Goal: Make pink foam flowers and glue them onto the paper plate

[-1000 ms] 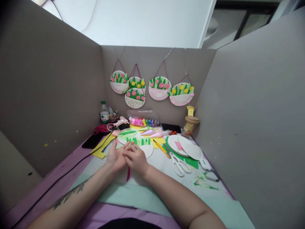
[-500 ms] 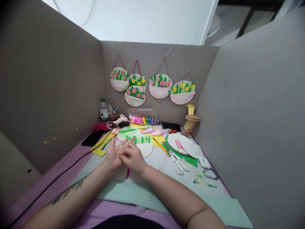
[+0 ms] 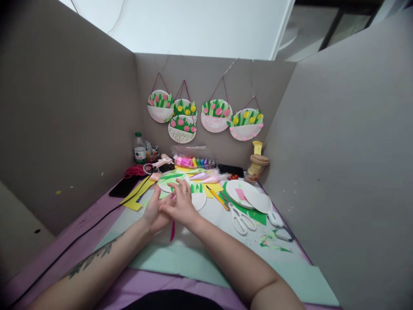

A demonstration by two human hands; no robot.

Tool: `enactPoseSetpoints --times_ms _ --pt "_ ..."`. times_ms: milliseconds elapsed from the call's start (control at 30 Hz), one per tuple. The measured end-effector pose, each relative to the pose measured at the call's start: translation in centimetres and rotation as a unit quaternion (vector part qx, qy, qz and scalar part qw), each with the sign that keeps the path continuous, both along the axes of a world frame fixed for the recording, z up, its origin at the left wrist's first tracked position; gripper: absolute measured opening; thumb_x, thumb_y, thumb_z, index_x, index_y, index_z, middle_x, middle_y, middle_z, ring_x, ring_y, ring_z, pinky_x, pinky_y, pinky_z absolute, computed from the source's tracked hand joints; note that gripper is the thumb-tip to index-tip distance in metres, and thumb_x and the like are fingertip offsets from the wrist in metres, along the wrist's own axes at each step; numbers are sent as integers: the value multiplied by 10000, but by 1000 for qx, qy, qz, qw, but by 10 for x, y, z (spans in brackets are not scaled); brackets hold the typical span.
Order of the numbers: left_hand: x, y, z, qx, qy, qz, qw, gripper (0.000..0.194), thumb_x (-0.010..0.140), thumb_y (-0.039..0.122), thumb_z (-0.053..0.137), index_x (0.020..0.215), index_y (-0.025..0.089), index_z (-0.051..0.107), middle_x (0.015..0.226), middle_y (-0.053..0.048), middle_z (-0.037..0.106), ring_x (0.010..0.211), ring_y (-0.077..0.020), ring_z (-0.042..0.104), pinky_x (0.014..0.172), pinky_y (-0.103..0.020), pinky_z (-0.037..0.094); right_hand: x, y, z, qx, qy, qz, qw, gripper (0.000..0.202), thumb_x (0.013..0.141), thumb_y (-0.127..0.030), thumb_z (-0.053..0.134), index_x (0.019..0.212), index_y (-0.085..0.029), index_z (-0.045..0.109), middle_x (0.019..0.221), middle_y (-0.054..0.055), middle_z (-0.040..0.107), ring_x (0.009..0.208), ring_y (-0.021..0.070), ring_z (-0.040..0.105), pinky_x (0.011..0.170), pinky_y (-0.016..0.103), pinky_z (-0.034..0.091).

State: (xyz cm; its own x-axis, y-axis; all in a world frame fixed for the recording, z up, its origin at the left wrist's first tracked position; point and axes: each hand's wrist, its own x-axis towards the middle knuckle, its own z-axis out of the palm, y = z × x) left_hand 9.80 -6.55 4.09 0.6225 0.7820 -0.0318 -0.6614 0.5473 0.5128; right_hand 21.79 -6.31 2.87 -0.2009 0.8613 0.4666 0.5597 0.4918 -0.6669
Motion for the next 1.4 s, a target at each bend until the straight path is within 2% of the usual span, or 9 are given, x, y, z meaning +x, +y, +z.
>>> enactPoseSetpoints --times_ms 167,600,733,900,1000,1100,1200,1267,1400 --pt "-1 0 4 2 17 23 1000 774 867 722 179 1378 201 437 1278 -148 574 1186 -275 550 996 -427 431 1 1 1 -55 -45 50 996 972 579 -301 803 1441 -272 354 1565 118 144 1459 351 -12 1141 566 132" --pt "2 -2 5 -10 53 4 999 756 906 659 140 1395 163 436 1274 -163 590 1195 -257 557 1017 -386 425 0 3 0 -108 -16 53 993 1136 549 -294 837 1499 -350 216 1601 65 -65 1453 358 -114 1142 565 138" --pt "-1 -1 6 11 46 -15 999 751 903 668 171 1401 169 430 1285 -154 586 1217 -264 539 1021 -402 419 2 4 4 -139 -5 35 990 1075 623 -251 786 1512 -317 186 1600 97 -63 1454 341 -120 1148 552 113" --pt "-1 -2 6 10 51 -27 998 740 892 684 219 1391 187 447 1270 -144 592 1214 -267 540 1032 -387 407 -1 0 5 -154 -31 65 985 1217 512 -277 861 1508 -354 166 1598 74 -113 1431 359 -192 1143 570 81" --pt "1 -3 4 11 37 -37 999 694 902 651 284 1388 184 447 1278 -147 585 1223 -272 532 1033 -390 407 -2 1 4 -125 4 26 992 1112 556 -286 845 1493 -337 248 1602 81 -69 1445 355 -153 1147 561 103" --pt "-2 1 5 -3 16 -1 1000 727 902 657 258 1389 142 420 1293 -176 568 1212 -286 541 1017 -422 425 1 4 3 -88 28 -1 996 898 615 -260 810 1423 -287 421 1590 105 126 1464 351 -28 1140 571 142" --pt "-6 7 5 -43 20 58 997 707 920 623 254 1406 121 360 1301 -198 555 1182 -298 566 1000 -466 439 -1 -1 0 -10 15 -9 1000 412 681 -249 770 1087 -273 706 1530 58 324 1459 337 85 1134 573 164" --pt "-7 9 3 -58 14 93 994 704 921 615 264 1428 128 312 1321 -200 539 1186 -310 565 998 -498 436 -6 -7 -4 67 -10 -16 998 120 749 -256 720 857 -283 762 1481 11 415 1446 326 143 1133 584 139" --pt "-6 10 -2 -40 -38 115 992 803 867 704 269 1439 143 326 1362 -201 514 1222 -343 534 1011 -536 421 -13 -16 -12 181 -117 0 977 221 841 -315 623 1029 -345 735 1506 -17 382 1449 328 118 1118 629 64"
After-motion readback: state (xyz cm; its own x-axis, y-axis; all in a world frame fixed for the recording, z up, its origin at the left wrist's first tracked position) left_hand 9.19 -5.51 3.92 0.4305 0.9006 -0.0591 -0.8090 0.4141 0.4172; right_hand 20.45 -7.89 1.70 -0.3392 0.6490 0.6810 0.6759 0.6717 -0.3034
